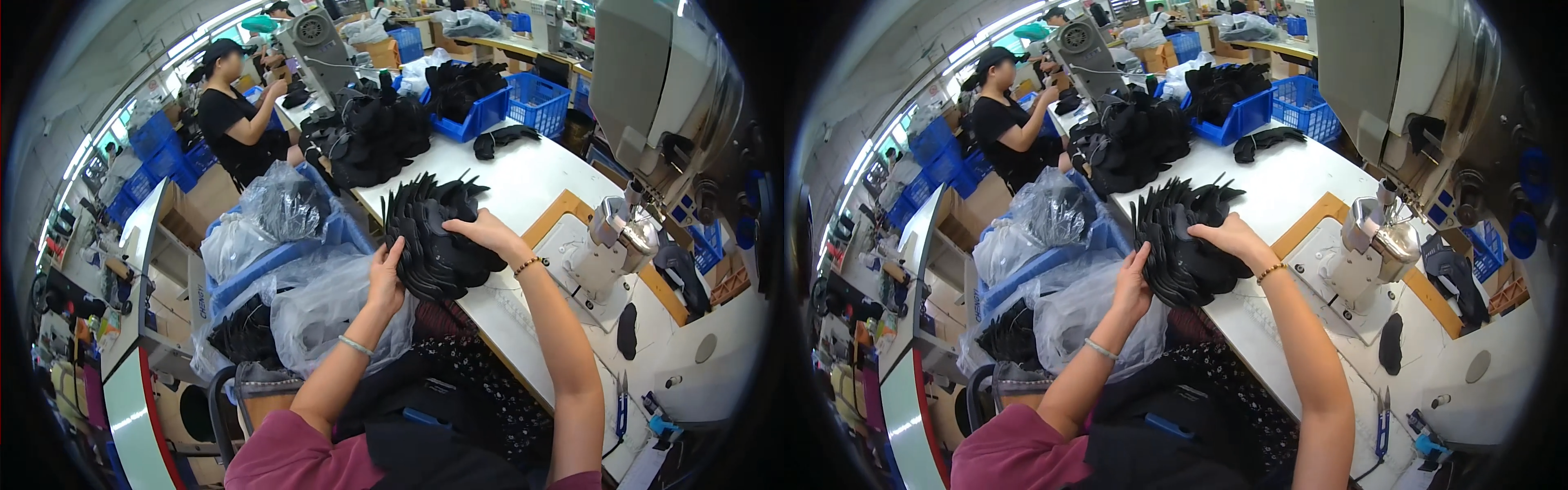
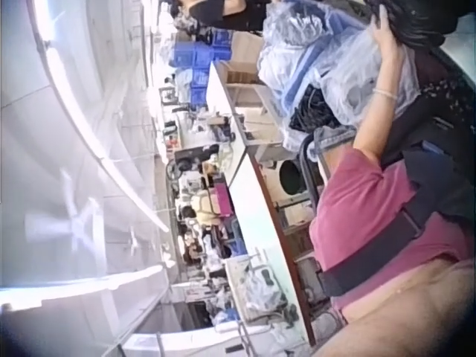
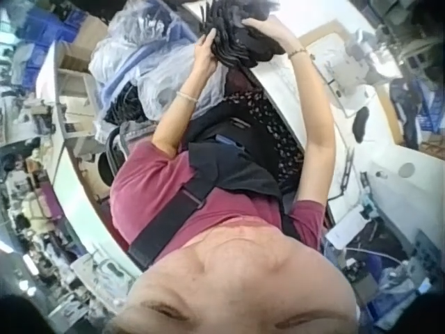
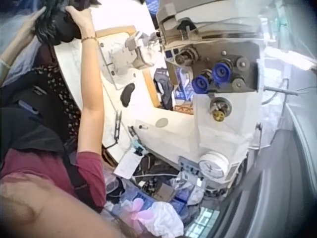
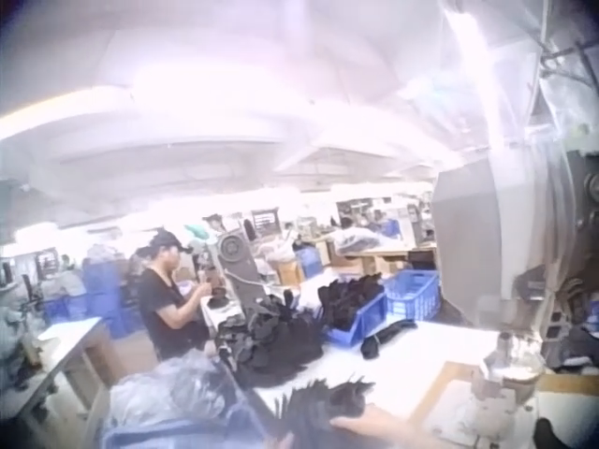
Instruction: The operator organizes and bundles black shoe upper components using elastic bands in a manufacturing facility.
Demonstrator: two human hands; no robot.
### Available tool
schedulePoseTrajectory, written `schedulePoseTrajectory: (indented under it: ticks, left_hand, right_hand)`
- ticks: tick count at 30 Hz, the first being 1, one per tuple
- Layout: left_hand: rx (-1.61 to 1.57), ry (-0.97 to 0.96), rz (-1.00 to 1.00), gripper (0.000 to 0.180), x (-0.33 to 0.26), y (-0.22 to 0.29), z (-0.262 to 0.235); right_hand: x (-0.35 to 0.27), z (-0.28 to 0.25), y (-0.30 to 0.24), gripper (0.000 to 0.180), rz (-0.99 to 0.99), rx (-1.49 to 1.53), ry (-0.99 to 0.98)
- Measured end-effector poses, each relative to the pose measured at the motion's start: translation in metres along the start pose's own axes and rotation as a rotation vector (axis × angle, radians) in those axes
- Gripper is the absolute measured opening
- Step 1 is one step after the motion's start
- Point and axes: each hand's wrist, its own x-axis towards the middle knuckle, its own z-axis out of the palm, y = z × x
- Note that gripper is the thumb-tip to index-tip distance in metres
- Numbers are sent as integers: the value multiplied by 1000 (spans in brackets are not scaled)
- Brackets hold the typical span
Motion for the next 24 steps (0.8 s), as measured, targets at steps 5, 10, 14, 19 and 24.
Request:
schedulePoseTrajectory:
  ticks: [5,10,14,19,24]
  left_hand:
    - [48,-181,-190,46,-15,12,18]
    - [317,-250,-5,49,-13,10,38]
    - [369,-410,-84,48,-8,-4,58]
    - [374,-532,-185,40,-11,-13,64]
    - [366,-548,-157,32,-8,-17,63]
  right_hand:
    - [-3,-1,33,74,27,-14,91]
    - [-20,-17,40,53,45,120,59]
    - [-35,-23,76,52,97,-69,311]
    - [-102,-18,67,77,3,-109,548]
    - [-215,21,83,50,-118,-489,968]
